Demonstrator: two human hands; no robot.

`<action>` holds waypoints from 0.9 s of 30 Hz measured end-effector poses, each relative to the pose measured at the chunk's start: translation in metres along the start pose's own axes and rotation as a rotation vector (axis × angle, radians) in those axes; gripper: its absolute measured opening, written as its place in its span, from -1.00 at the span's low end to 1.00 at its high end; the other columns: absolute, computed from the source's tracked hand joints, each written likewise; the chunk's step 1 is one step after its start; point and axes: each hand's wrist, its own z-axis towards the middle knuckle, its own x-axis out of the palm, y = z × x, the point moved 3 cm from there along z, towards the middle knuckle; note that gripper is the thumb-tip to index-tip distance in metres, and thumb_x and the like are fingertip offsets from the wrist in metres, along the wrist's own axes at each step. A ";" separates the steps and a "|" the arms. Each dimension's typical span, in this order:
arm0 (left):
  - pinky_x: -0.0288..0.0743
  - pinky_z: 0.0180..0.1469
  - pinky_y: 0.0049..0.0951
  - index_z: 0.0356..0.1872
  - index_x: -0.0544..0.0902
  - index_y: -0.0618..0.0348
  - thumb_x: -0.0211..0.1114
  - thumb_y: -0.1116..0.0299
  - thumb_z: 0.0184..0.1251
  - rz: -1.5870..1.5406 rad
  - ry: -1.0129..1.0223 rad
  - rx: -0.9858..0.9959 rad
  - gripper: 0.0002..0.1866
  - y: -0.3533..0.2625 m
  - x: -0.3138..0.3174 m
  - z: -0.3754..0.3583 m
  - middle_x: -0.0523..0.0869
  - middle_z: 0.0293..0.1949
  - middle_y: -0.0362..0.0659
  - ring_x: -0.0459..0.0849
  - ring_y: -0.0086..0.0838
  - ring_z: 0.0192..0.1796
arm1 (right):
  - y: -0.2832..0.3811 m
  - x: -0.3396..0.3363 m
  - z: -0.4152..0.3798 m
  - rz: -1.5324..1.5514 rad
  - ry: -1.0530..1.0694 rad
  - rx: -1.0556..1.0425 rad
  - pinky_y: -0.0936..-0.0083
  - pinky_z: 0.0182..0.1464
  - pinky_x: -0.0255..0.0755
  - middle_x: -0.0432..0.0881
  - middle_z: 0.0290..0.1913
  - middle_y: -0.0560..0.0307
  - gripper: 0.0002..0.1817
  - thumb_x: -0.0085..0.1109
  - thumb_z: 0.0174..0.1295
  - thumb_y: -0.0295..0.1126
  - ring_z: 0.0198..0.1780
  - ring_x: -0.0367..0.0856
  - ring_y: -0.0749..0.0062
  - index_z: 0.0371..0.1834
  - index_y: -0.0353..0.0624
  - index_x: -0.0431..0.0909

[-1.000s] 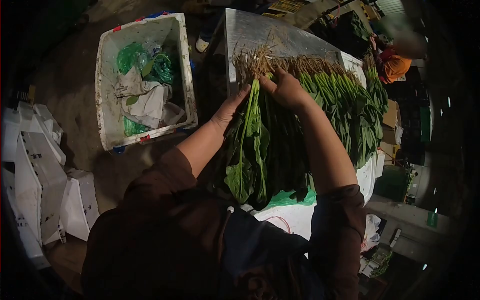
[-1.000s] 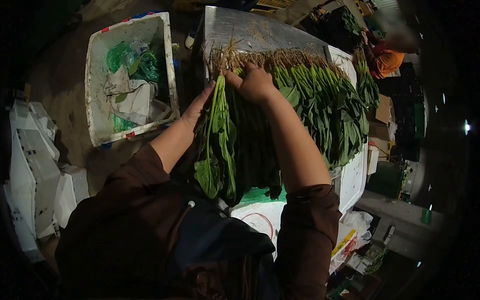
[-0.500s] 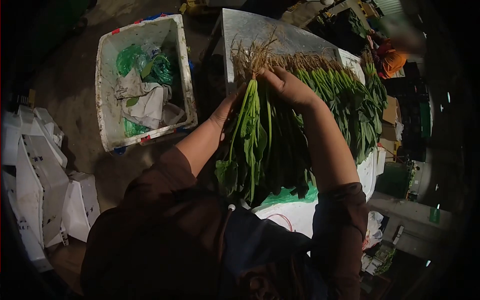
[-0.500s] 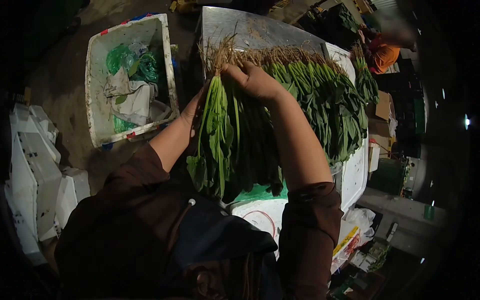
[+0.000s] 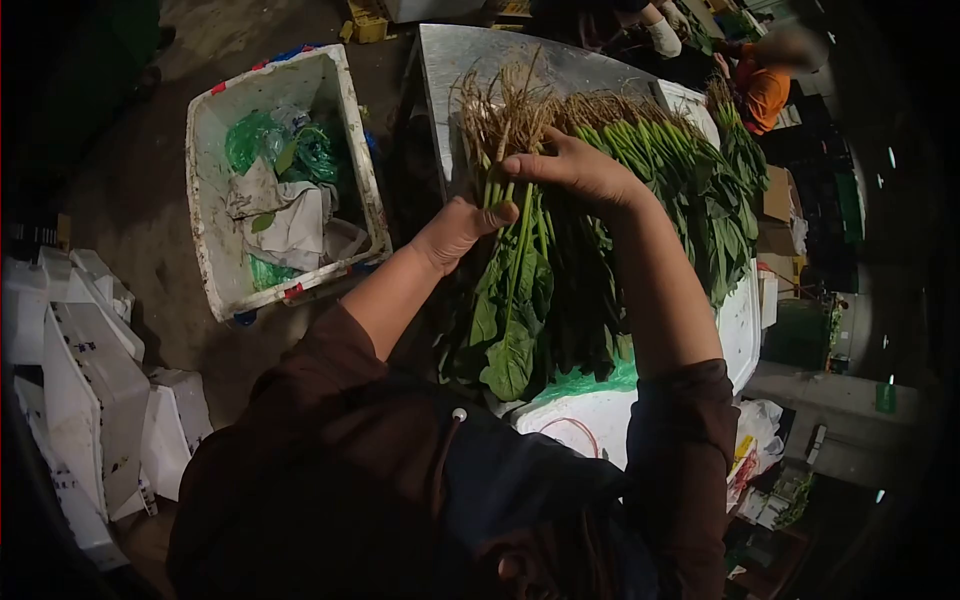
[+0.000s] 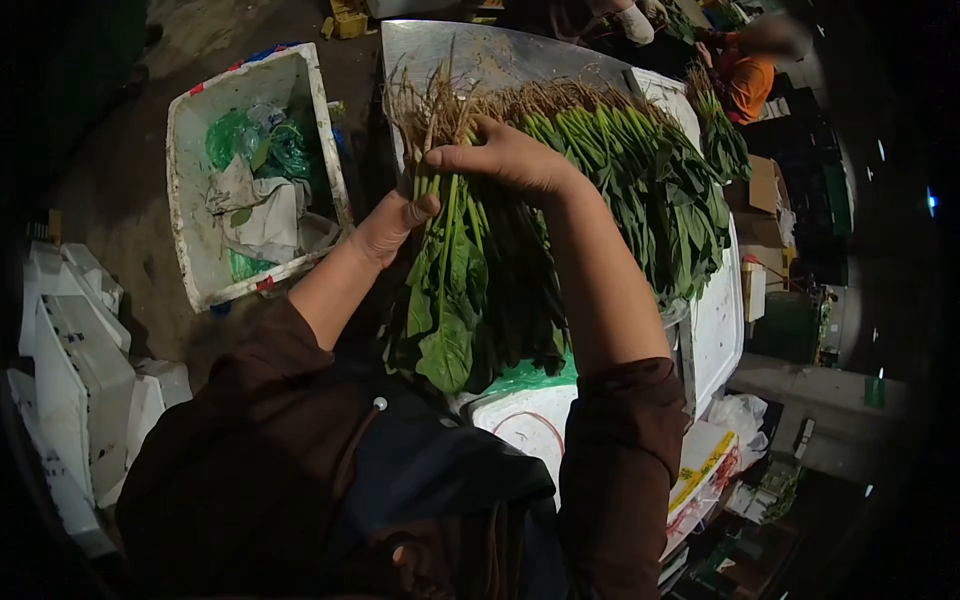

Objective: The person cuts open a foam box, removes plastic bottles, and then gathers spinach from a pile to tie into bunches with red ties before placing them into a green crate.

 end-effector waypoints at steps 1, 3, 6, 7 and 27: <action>0.23 0.24 -0.40 0.27 0.37 0.14 0.47 0.02 0.05 0.021 -0.021 0.044 -0.22 -0.005 0.005 -0.004 0.44 0.19 -0.23 0.35 -0.49 0.22 | 0.001 0.002 -0.002 0.003 -0.002 0.000 0.39 0.31 0.19 0.43 0.19 -0.27 0.26 0.45 -0.22 0.17 0.25 0.39 0.13 0.35 -0.58 0.00; 0.25 0.22 -0.41 0.26 0.37 0.13 0.50 0.18 0.05 0.009 -0.015 -0.015 -0.26 -0.010 0.013 -0.011 0.45 0.18 -0.22 0.37 -0.48 0.21 | 0.008 0.011 -0.013 -0.008 0.050 -0.009 0.47 0.27 0.25 0.53 0.10 0.02 -0.09 0.42 0.01 -0.13 0.14 0.49 0.38 0.33 -0.34 0.14; 0.30 0.20 -0.42 0.23 0.39 0.15 0.46 0.30 0.09 0.054 -0.002 0.107 -0.34 -0.021 0.028 -0.019 0.46 0.15 -0.23 0.39 -0.47 0.18 | 0.028 0.021 -0.034 0.102 0.031 -0.092 0.49 0.16 0.38 0.55 0.07 0.05 -0.17 0.44 0.01 -0.30 0.05 0.56 0.43 0.30 -0.32 0.17; 0.31 0.19 -0.41 0.25 0.36 0.16 0.45 0.31 0.07 0.052 0.027 0.120 -0.31 -0.026 0.035 -0.022 0.44 0.16 -0.21 0.37 -0.46 0.21 | 0.033 0.022 -0.042 0.121 0.009 -0.159 0.50 0.13 0.42 0.55 0.05 0.06 -0.21 0.43 0.02 -0.33 0.03 0.57 0.44 0.28 -0.31 0.19; 0.21 0.23 -0.12 0.28 0.32 0.06 0.33 -0.01 0.07 0.777 0.617 1.368 -0.25 -0.045 0.279 -0.055 0.30 0.22 0.02 0.31 -0.07 0.17 | -0.014 -0.014 -0.347 0.304 -0.935 -0.631 0.35 0.28 0.26 0.35 0.26 -0.03 0.12 0.55 -0.16 -0.08 0.26 0.37 0.24 0.41 -0.28 0.04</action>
